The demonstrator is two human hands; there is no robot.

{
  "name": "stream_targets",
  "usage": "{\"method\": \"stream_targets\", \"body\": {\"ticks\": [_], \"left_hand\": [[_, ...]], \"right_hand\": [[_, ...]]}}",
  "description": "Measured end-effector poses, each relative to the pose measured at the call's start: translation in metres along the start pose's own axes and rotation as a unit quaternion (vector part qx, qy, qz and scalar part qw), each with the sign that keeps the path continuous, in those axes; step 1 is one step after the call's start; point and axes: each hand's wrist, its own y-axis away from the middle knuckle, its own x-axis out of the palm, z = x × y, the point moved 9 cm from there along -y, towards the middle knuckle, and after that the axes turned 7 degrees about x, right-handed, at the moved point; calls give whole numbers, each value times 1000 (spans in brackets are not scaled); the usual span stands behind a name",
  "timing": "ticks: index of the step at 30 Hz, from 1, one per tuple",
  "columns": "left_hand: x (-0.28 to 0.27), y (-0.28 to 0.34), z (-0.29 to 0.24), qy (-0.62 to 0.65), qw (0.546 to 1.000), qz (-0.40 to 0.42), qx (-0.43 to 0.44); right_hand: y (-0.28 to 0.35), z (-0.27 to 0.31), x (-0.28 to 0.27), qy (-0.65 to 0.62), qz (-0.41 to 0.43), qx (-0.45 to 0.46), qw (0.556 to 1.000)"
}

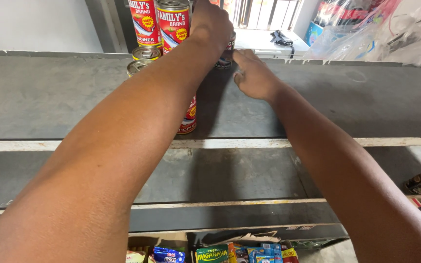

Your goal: Organize and stack canned goods on metal shelves in a store aisle.

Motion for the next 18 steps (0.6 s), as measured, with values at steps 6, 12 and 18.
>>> {"method": "stream_targets", "body": {"ticks": [6, 12, 18], "left_hand": [[-21, 14, 0, 80, 996, -23, 12], [-80, 45, -25, 52, 991, -91, 79], [-168, 185, -23, 150, 913, -378, -15]], "right_hand": [[2, -3, -14, 7, -48, 4, 999], [-8, -21, -18, 56, -96, 36, 993], [-1, 1, -25, 37, -143, -86, 985]]}}
